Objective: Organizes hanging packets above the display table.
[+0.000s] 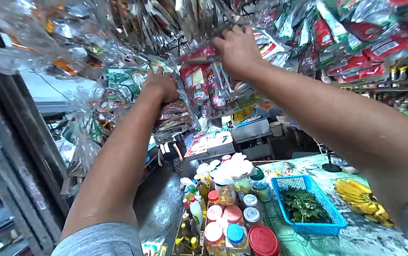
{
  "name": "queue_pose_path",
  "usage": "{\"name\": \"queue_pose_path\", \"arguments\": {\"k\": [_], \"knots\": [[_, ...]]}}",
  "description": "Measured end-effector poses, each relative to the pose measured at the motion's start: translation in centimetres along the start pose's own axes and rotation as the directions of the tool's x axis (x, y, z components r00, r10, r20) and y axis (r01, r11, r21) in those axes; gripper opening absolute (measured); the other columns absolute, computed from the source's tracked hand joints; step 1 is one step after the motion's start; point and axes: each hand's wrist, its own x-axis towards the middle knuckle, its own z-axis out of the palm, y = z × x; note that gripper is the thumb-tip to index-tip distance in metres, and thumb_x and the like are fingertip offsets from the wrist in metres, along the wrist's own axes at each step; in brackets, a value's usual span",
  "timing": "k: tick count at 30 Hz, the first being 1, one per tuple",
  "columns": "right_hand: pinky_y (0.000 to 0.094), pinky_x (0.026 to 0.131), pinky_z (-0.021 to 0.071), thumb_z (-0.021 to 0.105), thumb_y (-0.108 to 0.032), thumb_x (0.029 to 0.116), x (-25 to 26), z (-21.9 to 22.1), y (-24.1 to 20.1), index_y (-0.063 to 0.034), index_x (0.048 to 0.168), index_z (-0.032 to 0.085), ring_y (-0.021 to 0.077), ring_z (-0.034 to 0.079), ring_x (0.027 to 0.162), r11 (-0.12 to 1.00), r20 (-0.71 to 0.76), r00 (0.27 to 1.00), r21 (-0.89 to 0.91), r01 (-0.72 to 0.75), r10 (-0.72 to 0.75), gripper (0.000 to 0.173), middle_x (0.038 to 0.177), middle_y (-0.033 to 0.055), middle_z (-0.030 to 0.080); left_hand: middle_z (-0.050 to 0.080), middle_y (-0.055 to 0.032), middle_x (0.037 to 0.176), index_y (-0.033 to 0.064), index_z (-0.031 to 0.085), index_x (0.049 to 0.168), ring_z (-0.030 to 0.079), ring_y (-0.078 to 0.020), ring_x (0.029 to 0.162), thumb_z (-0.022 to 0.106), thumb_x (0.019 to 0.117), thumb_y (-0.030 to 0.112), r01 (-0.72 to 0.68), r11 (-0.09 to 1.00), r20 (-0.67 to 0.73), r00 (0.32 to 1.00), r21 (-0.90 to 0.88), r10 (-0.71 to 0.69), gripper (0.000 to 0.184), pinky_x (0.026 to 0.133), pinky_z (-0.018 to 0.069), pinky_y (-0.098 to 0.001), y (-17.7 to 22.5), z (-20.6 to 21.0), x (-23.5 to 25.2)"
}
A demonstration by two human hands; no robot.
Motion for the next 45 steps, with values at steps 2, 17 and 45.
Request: {"name": "queue_pose_path", "arguments": {"k": [2,17,45], "knots": [[0.0713,0.105,0.0352,0.064,0.0,0.0872,-0.7,0.1,-0.7,-0.0089,0.124,0.068,0.0474,0.054,0.125,0.993,-0.001,0.994,-0.04,0.112,-0.112,0.038,0.126,0.0229,0.063,0.052,-0.0042,0.154,0.0262,0.07,0.132,0.031,-0.039,0.152,0.063,0.0924,0.048,-0.007,1.0,-0.017,1.0,-0.002,0.007,0.046,0.114,0.0241,-0.074,-0.1,0.3,0.1],[0.0735,0.112,0.0284,0.064,-0.015,0.0905,-1.5,-0.2,-3.8,-0.0068,0.12,0.069,0.0444,0.054,0.128,0.982,0.106,0.981,-0.072,0.173,-0.165,0.031,0.124,0.0196,0.065,0.056,-0.0184,0.145,0.0138,0.065,0.135,0.046,-0.0437,0.14,0.059,0.0929,0.065,0.134,0.912,-0.278,0.927,-0.388,-0.254,0.067,0.107,0.0364,-0.0729,-7.5,-0.6,-8.3],[0.0723,0.094,0.046,0.039,-0.048,0.1076,1.2,-3.7,-9.4,-0.0098,0.133,0.064,0.0455,0.064,0.115,0.843,0.169,0.96,0.459,-0.279,0.225,0.052,0.119,0.0229,0.069,0.032,-0.0173,0.165,0.0171,0.04,0.159,0.042,-0.0363,0.145,0.079,0.0833,0.042,-0.271,0.818,-0.569,0.819,-0.507,-0.082,0.088,0.111,0.0443,-0.0529,3.1,0.7,-11.2]]}}
